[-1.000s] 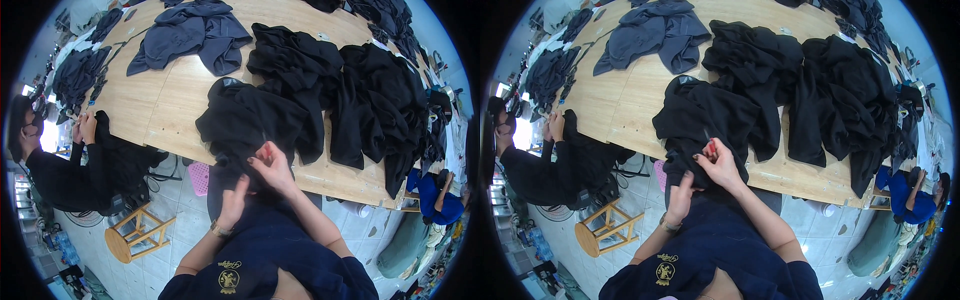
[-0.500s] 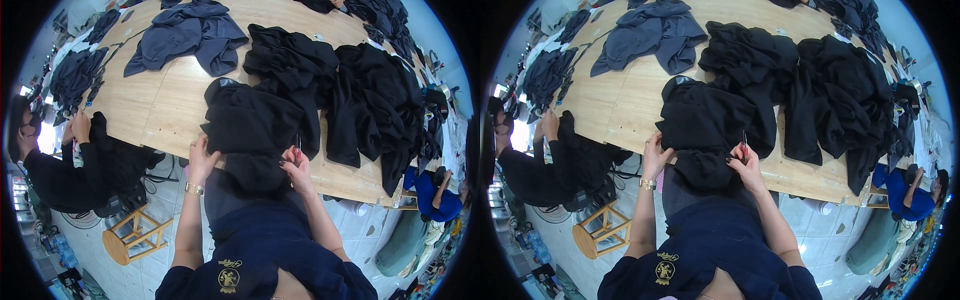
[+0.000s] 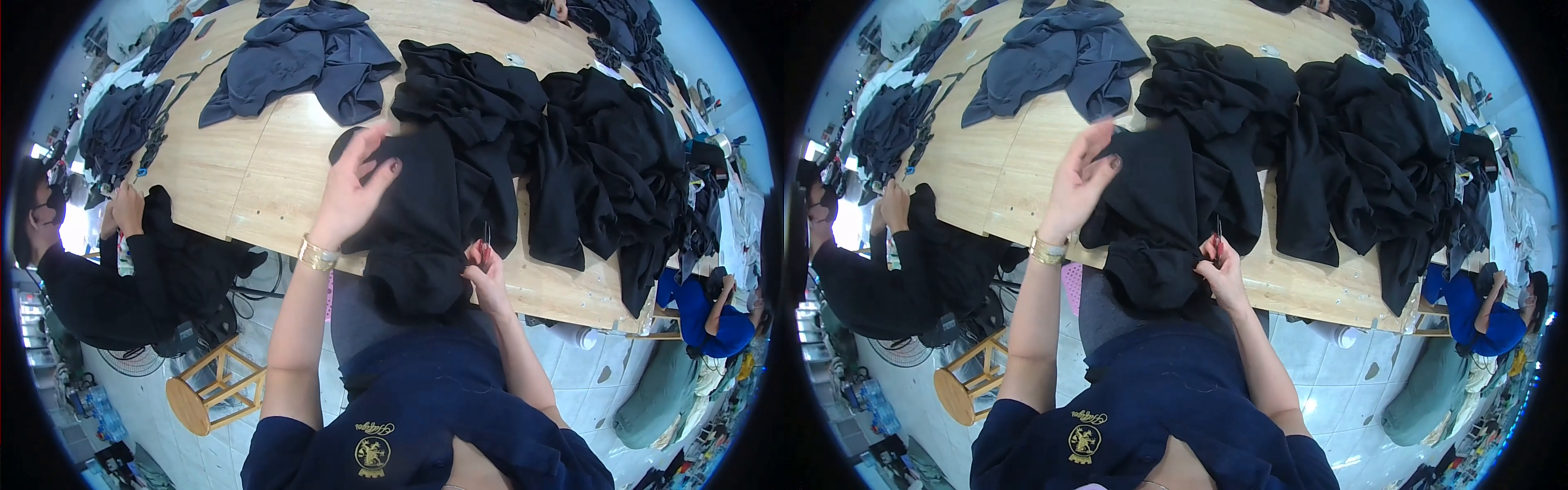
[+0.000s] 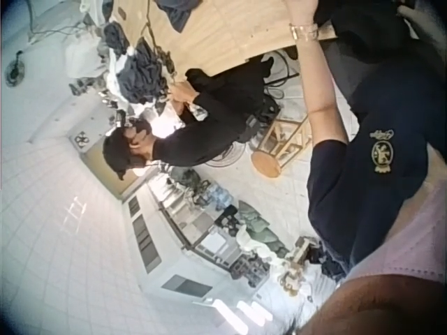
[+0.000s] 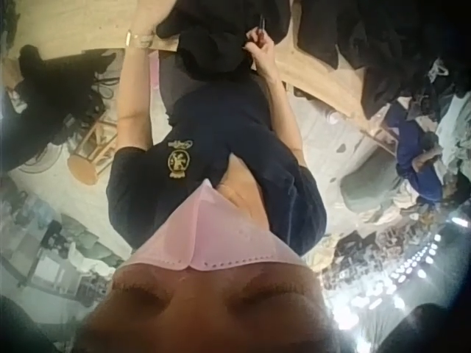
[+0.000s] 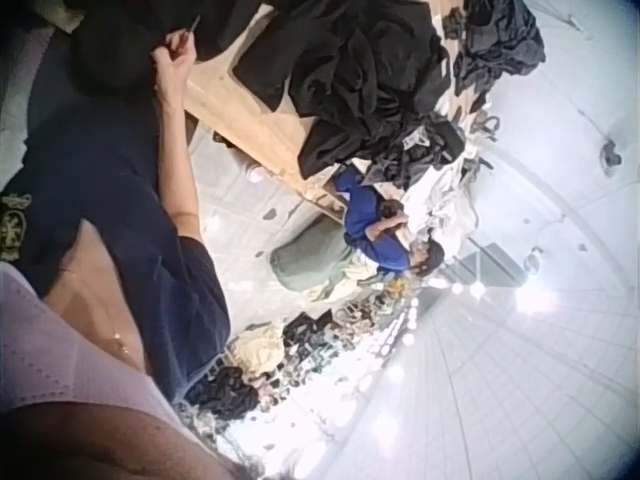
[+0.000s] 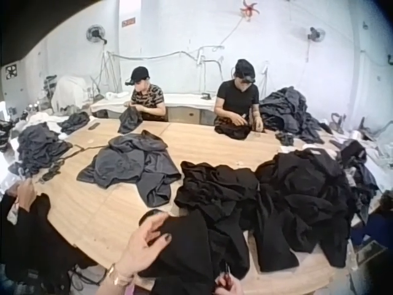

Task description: Trimming loose threads from black fabric garments using small snips.

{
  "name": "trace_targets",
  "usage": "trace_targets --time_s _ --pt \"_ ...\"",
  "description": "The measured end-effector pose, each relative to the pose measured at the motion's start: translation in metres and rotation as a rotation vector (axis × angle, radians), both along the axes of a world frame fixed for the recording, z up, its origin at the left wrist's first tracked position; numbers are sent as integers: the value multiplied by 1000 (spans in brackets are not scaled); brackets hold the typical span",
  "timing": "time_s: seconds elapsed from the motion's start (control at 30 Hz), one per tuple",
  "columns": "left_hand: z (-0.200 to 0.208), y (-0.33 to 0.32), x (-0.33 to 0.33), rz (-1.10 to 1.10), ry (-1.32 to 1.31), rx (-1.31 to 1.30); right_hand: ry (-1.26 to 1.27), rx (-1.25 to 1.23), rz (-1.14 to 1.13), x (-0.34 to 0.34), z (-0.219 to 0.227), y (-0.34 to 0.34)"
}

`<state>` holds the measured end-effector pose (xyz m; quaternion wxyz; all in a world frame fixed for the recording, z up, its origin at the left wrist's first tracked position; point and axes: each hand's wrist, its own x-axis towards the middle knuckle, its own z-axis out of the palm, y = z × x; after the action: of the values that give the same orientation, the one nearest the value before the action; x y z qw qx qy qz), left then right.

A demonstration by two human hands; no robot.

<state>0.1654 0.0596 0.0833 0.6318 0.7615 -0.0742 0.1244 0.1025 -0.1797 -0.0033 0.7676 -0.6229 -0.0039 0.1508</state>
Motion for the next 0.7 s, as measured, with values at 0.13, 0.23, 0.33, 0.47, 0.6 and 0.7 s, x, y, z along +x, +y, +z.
trace_targets --time_s 0.13,0.23,0.33,0.47,0.6,0.7 --pt "-28 -5 -33 140 328 551 16 -74 -60 -1 -16 -10" --pt "-46 -25 -76 27 314 553 -36 -166 -46 4 -17 -12" --pt "-48 -49 -113 33 329 620 -98 -384 -59 18 -2 4" --pt "-52 -65 -137 82 299 582 -249 -633 26 30 3 21" --pt "-54 -71 -143 92 284 571 -40 -206 18 33 -20 20" --pt "-57 -73 -149 35 142 597 85 116 -79 32 -15 19"
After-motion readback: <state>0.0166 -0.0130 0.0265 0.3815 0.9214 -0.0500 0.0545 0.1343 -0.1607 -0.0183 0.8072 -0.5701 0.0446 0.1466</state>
